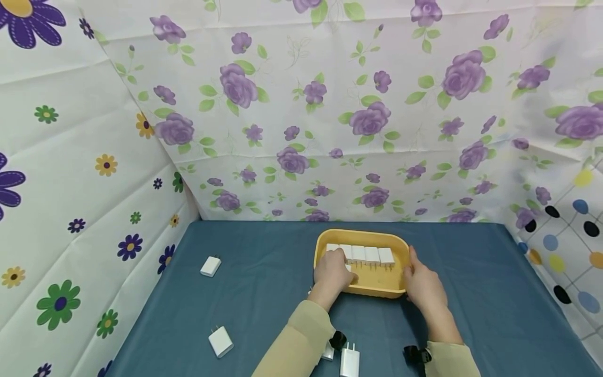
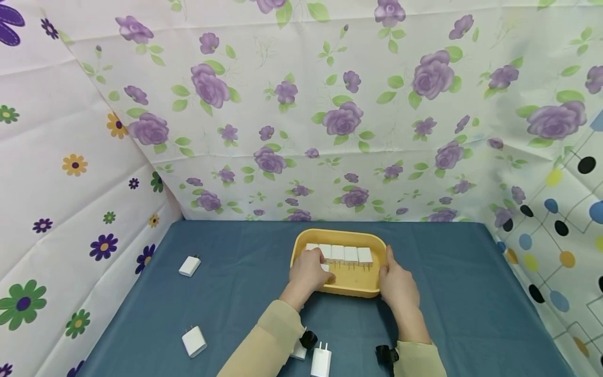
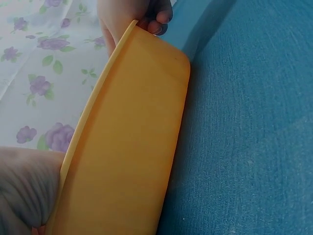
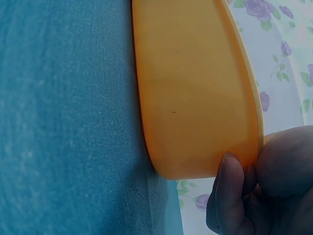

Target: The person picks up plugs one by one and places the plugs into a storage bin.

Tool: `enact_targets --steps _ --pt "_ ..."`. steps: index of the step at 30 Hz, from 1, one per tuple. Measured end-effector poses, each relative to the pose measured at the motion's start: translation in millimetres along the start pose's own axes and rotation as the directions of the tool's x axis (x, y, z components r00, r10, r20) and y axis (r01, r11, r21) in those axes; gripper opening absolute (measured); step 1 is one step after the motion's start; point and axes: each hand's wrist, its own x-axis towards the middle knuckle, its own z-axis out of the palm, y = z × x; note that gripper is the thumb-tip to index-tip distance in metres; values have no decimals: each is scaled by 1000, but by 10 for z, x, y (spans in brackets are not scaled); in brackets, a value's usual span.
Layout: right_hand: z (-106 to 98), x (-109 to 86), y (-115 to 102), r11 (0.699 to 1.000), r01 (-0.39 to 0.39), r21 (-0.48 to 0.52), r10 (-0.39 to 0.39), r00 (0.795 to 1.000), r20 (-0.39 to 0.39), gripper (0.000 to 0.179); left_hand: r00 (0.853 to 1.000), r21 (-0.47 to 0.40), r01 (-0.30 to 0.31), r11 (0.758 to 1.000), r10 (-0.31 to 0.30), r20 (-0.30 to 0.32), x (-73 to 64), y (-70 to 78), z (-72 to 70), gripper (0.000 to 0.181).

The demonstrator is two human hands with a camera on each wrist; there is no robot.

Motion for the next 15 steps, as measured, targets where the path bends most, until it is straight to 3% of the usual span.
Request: enact_targets --steps 15 --pt "-5 -1 -1 1000 3 3 -3 1000 7 64 1000 -11 12 1000 -12 -8 0 -3 28 40"
